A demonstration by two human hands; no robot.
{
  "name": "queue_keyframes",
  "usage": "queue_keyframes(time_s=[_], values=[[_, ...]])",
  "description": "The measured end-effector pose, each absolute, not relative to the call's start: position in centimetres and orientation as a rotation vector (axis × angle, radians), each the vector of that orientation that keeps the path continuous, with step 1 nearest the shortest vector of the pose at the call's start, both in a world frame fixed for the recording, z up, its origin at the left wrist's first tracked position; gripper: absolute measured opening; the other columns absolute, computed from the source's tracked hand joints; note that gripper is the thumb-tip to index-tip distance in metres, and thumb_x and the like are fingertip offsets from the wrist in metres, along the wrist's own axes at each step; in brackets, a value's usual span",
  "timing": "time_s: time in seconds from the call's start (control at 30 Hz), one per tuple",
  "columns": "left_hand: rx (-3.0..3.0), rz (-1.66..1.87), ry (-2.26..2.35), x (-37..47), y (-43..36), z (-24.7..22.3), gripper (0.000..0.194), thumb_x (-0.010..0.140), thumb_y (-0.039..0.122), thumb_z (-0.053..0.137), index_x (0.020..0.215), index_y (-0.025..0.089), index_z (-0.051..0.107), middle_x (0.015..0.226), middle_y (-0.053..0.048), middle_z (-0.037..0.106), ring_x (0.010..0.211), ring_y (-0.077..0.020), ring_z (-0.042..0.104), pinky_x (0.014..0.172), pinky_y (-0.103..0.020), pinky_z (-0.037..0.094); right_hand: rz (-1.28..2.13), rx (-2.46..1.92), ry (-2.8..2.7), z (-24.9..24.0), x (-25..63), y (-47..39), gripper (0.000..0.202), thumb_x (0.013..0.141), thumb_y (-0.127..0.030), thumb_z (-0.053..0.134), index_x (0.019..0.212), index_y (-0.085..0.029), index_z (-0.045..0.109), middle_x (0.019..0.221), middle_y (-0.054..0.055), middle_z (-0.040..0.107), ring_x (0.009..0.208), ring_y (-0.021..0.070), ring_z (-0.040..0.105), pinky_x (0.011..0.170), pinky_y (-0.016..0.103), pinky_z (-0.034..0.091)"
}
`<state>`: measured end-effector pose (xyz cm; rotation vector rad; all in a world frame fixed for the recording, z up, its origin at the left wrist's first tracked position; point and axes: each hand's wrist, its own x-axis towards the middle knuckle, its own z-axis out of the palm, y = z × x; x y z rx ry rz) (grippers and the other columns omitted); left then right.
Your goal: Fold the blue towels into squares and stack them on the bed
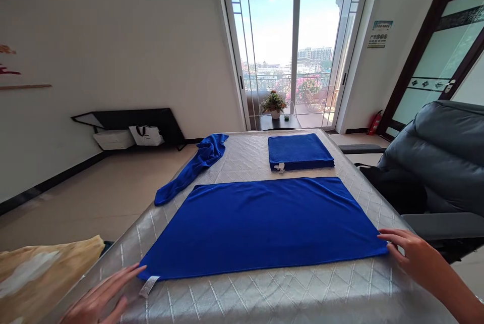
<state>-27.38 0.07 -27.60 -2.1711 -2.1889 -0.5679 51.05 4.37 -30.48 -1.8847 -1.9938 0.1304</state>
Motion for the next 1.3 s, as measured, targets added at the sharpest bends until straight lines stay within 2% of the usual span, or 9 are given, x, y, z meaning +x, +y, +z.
queue_keyframes(time_s=[0.07,0.23,0.37,0.5,0.63,0.77,0.93,1.13,1.3], values=[[-2.215,-0.626,-2.116,-25.3,2.3,-25.4,0.046,0.088,0.051,0.047,0.126,0.041,0.07,0.132,-0.002,0.07,0.123,-0.0297,0.066,0.107,-0.055,0.05,0.102,-1.849,-1.954,-28.5,46.9,5.8,0.036,0.086,-0.052,0.047,0.102,-0.045,0.078,0.12,0.001,0.075,0.108,0.0302,0.071,0.095,0.046,0.061],[-2.606,-0.648,-1.831,-17.0,13.2,-21.6,0.049,0.097,0.051,0.04,0.133,0.029,0.065,0.139,-0.004,0.066,0.131,-0.0232,0.059,0.114,-0.043,0.045,0.268,-1.606,-2.207,-23.5,31.5,10.9,0.048,0.095,-0.039,0.038,0.129,-0.027,0.07,0.138,0.005,0.066,0.128,0.0276,0.061,0.112,0.047,0.047],[-2.547,-0.43,-1.916,-15.6,21.0,-23.5,0.055,0.1,0.05,0.039,0.139,0.019,0.061,0.15,-0.011,0.057,0.142,-0.0267,0.048,0.121,-0.044,0.035,0.309,-1.399,-2.389,-23.3,21.7,15.5,0.05,0.1,-0.039,0.04,0.141,-0.02,0.062,0.146,0.01,0.059,0.137,0.0271,0.053,0.117,0.043,0.039],[-2.421,-0.342,-2.086,-19.2,24.0,-27.2,0.061,0.102,0.054,0.034,0.152,0.022,0.047,0.162,-0.01,0.041,0.151,-0.0298,0.033,0.124,-0.051,0.023,0.341,-1.376,-2.467,-25.4,15.9,19.0,0.058,0.103,-0.049,0.038,0.153,-0.02,0.047,0.159,0.01,0.043,0.148,0.03,0.036,0.123,0.048,0.028],[-2.447,-0.332,-2.098,-21.9,24.4,-28.8,0.063,0.101,0.059,0.033,0.154,0.026,0.043,0.165,-0.007,0.036,0.154,-0.0278,0.028,0.126,-0.049,0.02,0.39,-1.435,-2.487,-27.1,13.1,21.1,0.064,0.104,-0.057,0.03,0.158,-0.025,0.037,0.166,0.006,0.031,0.154,0.0289,0.021,0.125,0.051,0.016],[-2.455,-0.337,-2.094,-22.6,24.5,-28.9,0.065,0.101,0.063,0.03,0.155,0.028,0.042,0.166,-0.006,0.034,0.154,-0.0272,0.025,0.126,-0.048,0.02,0.368,-1.56,-2.445,-28.0,14.6,22.2,0.062,0.104,-0.06,0.026,0.159,-0.031,0.035,0.168,0.003,0.026,0.156,0.0255,0.017,0.125,0.049,0.013],[-2.415,-0.338,-2.11,-22.7,25.0,-29.5,0.065,0.101,0.063,0.03,0.156,0.03,0.039,0.166,-0.006,0.032,0.155,-0.0269,0.023,0.126,-0.05,0.018,0.215,-1.79,-2.372,-29.3,24.2,23.3,0.061,0.105,-0.058,0.024,0.159,-0.032,0.034,0.167,0.001,0.027,0.155,0.0228,0.02,0.125,0.046,0.014],[-2.375,-0.349,-2.119,-23.0,25.7,-30.6,0.066,0.101,0.063,0.029,0.156,0.028,0.039,0.167,-0.006,0.031,0.155,-0.026,0.023,0.126,-0.049,0.018,0.048,-2.277,-2.047,-31.6,39.4,24.4,0.063,0.104,-0.049,0.021,0.161,-0.023,0.031,0.167,0.006,0.028,0.154,0.023,0.023,0.125,0.045,0.019],[-2.333,-0.316,-2.162,-22.8,25.7,-30.5,0.071,0.1,0.063,0.028,0.158,0.023,0.036,0.168,-0.01,0.028,0.155,-0.0271,0.022,0.126,-0.048,0.017,0.002,-2.368,-1.938,-32.8,42.7,24.7,0.068,0.103,-0.05,0.017,0.161,-0.017,0.029,0.167,0.008,0.027,0.154,0.0243,0.024,0.125,0.043,0.019]])
